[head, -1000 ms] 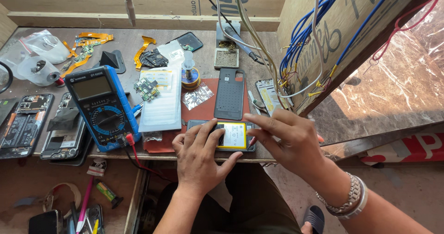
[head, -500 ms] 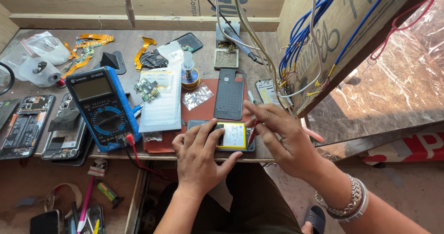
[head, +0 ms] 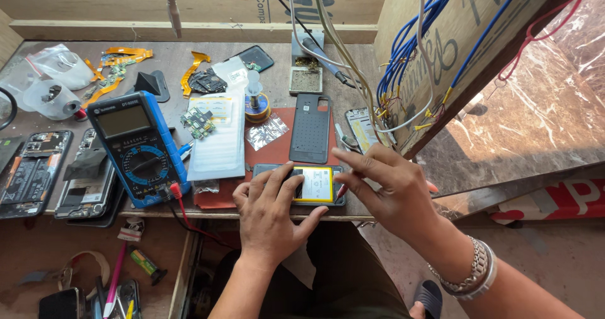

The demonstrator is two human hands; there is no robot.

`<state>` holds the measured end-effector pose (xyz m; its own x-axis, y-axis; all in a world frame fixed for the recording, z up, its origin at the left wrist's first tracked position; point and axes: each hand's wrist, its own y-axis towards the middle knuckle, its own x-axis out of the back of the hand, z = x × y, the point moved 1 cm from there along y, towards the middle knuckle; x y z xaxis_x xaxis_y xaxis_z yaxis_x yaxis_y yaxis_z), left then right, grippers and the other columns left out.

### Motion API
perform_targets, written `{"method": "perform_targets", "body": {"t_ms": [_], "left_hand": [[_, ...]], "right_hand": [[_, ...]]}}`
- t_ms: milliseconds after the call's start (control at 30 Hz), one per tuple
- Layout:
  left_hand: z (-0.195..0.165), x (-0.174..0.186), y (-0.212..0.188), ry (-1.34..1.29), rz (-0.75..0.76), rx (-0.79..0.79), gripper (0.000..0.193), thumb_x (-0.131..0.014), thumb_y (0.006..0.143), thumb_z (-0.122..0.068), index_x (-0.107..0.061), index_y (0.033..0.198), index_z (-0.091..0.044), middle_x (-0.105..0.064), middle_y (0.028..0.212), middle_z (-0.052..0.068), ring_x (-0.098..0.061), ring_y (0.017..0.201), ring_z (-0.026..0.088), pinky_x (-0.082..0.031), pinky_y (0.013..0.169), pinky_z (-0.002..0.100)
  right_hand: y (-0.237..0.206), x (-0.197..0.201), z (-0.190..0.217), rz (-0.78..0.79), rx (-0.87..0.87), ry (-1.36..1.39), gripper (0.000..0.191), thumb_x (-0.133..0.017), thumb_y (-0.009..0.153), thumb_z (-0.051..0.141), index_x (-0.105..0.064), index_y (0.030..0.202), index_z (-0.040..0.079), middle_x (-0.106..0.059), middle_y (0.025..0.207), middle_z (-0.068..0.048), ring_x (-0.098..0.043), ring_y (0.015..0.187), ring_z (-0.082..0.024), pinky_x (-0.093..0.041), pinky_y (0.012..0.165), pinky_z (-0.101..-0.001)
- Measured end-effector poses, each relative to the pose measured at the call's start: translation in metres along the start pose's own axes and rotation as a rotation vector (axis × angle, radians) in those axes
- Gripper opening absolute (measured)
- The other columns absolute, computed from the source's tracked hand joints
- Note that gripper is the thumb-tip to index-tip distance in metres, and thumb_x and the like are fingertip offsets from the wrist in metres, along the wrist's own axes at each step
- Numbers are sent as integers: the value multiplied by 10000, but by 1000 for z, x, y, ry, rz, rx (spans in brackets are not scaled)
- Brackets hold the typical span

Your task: The person tests a disassembled smartphone battery by touching multimeter probe tips to the battery terminals on the workbench, repositioning the phone and probes several times. They then pick up the phone's back cover, apply adhesive from a tube along its edge, and press the cover onto the phone body.

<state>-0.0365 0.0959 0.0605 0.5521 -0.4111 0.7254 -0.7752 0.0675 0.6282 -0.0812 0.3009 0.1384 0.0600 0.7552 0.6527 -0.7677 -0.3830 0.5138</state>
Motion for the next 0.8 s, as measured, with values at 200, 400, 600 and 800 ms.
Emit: {"method": "perform_targets", "body": {"t_ms": [200,400,600,800], "left_hand": [[0,1,0,0,-15,-9,657,-812,736,-554,-659,1210,-125,-601,1369,47,-526,1238,258,-333,1002,490],[-1,1,0,-1,-23,-9,655,-814,729,-556,-657,1199,-128,-602,1359,48,-524,1235,260,-331,1010,497],[-1,0,-1,-4,-9,-3,647,-814,740,-553,-657,1206,-131,-600,1372,45,-525,1243,258,-336,996,485],[0,1,-1,-2,-19,-10,654,-814,730,-551,-663,1201,-124,-604,1363,47,-527,1234,261,-331,996,492]], "right_hand": [[-3,0,2,57,140,125,429,-705,946,44,-661,1370,93,-670,922,-66,-668,829,-171,-539,725,-321],[-3,3,3,12,319,223,458,-606,936,-10,-564,1389,42,-647,1098,-153,-660,966,-254,-528,834,-383],[-3,-3,0,43,-72,-80,430,-783,880,160,-763,1309,193,-674,810,-74,-663,662,-189,-533,644,-345],[-9,-1,3,42,169,96,414,-685,962,44,-658,1371,106,-681,938,-76,-693,757,-170,-557,662,-297]]}}
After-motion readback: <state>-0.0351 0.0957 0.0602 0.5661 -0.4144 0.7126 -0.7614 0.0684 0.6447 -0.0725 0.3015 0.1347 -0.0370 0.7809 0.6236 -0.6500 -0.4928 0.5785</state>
